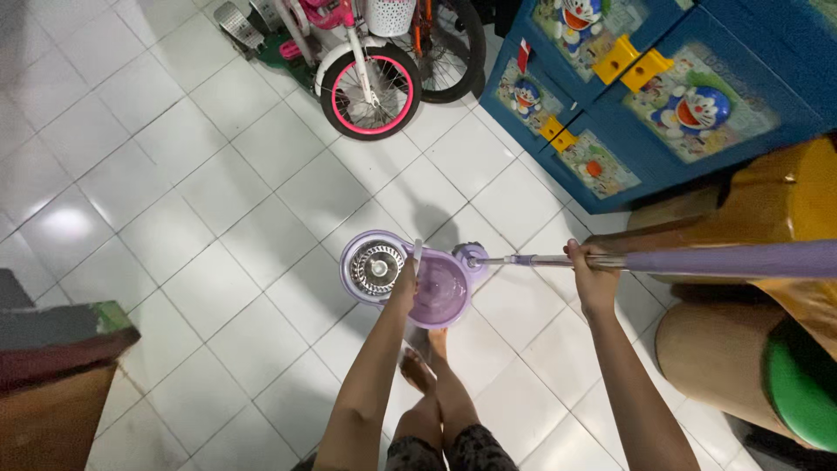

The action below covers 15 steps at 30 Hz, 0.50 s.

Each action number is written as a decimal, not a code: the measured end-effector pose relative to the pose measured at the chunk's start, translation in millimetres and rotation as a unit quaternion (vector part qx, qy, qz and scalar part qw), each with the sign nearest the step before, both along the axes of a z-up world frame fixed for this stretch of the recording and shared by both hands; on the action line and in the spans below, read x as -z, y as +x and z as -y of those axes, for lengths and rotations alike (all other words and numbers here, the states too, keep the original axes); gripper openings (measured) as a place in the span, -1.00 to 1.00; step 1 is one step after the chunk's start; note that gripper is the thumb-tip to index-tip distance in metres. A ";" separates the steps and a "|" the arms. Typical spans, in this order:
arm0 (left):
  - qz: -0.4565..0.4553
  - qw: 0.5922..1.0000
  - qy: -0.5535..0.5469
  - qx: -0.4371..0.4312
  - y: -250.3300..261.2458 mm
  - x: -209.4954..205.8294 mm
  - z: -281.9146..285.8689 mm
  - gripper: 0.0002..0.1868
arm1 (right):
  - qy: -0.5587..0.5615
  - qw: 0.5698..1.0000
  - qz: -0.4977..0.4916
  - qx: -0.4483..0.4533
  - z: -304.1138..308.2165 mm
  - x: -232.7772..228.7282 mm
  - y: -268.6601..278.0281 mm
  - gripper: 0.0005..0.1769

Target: The person carries a mop and bucket into a bathroom, fills the bucket with water using a blue scoop, and adds a cleaning agent from a small packet. They then wring the mop in the bucket and carry the equipment back to the main room.

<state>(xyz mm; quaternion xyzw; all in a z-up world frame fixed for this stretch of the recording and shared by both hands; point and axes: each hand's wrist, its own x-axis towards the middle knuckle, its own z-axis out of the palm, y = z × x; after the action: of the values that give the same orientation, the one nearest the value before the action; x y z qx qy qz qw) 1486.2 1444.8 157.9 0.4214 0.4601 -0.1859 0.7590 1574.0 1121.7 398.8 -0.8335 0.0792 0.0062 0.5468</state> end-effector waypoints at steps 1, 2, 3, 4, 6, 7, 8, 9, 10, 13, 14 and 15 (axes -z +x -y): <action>-0.007 1.000 0.009 -0.005 8.7 8.7 -6.1 -0.56 | 0.029 1.000 0.001 0.010 -8.5 1.9 8.1 -0.67; -0.010 1.000 0.011 -0.004 14.4 18.4 -12.6 -0.55 | 0.058 0.998 0.001 0.019 -17.2 5.7 15.4 -0.68; -0.013 1.000 0.013 -0.004 20.5 28.3 -18.9 -0.53 | 0.037 0.999 -0.002 0.028 -24.8 10.0 24.4 -0.68; -0.018 1.000 0.015 -0.001 23.6 37.3 -22.9 -0.52 | 0.015 0.999 -0.008 0.039 -30.1 13.8 30.8 -0.68; 0.003 1.000 0.011 -0.018 35.1 57.1 -29.6 -0.50 | 0.011 0.999 -0.010 0.041 -36.0 24.2 38.1 -0.67; 0.014 1.000 0.009 -0.026 40.0 67.7 -32.4 -0.49 | 0.030 0.999 -0.006 0.033 -37.4 30.5 40.4 -0.66; 0.004 1.000 0.017 -0.023 44.7 77.4 -36.0 -0.52 | 0.049 0.999 -0.001 0.022 -39.8 35.8 45.3 -0.64; -0.006 0.999 0.024 -0.020 47.5 87.4 -39.8 -0.55 | 0.050 0.999 -0.002 0.018 -42.2 41.2 48.7 -0.67; -0.015 0.999 0.032 -0.018 50.5 98.7 -44.2 -0.58 | 0.051 0.999 -0.002 0.014 -44.2 47.2 51.0 -0.69; -0.061 0.997 0.036 -0.038 61.2 139.5 -54.9 -0.49 | 0.032 0.999 0.004 0.008 -46.8 60.7 54.7 -0.71; -0.062 0.996 0.043 -0.047 61.1 156.1 -57.1 -0.52 | 0.021 1.000 0.006 0.007 -46.1 65.2 53.2 -0.70; -0.063 0.995 0.051 -0.056 60.4 173.5 -58.9 -0.55 | 0.022 1.000 0.003 0.005 -44.3 68.8 51.6 -0.70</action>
<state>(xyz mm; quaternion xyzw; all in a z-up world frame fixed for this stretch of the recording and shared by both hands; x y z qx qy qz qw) 1546.6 1503.6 -15.6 0.4206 0.5388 -0.1461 0.7152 1625.5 1166.0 329.9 -0.8210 0.0821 0.0028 0.5650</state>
